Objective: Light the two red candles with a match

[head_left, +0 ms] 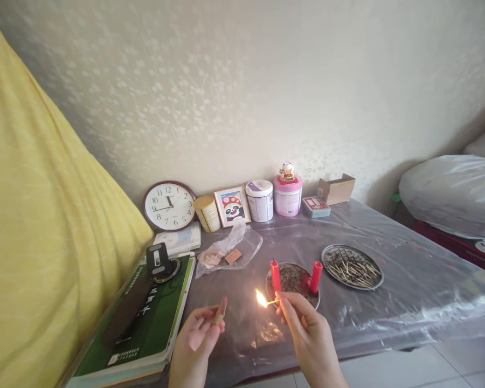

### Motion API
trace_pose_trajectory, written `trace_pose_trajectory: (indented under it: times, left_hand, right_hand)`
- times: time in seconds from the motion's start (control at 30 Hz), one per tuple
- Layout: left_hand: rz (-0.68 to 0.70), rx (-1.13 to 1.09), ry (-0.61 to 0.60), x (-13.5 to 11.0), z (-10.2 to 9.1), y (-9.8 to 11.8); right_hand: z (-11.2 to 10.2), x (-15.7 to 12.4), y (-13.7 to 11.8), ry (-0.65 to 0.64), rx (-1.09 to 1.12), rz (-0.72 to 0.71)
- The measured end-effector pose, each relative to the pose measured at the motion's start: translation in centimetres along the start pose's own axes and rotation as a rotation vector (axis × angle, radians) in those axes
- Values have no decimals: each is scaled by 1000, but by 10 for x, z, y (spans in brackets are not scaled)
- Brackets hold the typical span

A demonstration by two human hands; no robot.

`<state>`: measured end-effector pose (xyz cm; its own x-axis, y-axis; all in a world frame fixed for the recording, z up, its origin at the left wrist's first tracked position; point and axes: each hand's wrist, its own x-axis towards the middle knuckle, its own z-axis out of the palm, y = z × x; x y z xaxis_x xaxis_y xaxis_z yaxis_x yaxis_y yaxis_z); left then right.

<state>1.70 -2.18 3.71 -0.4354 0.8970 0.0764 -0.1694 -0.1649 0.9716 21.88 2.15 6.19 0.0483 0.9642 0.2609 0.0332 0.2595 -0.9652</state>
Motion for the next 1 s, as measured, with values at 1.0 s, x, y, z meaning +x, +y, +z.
trace_pose_trajectory:
  times: [1.0]
  left_hand:
    - [-34, 45, 73, 12, -14, -18]
  right_hand:
    - [-3, 6, -1, -37, -26, 296]
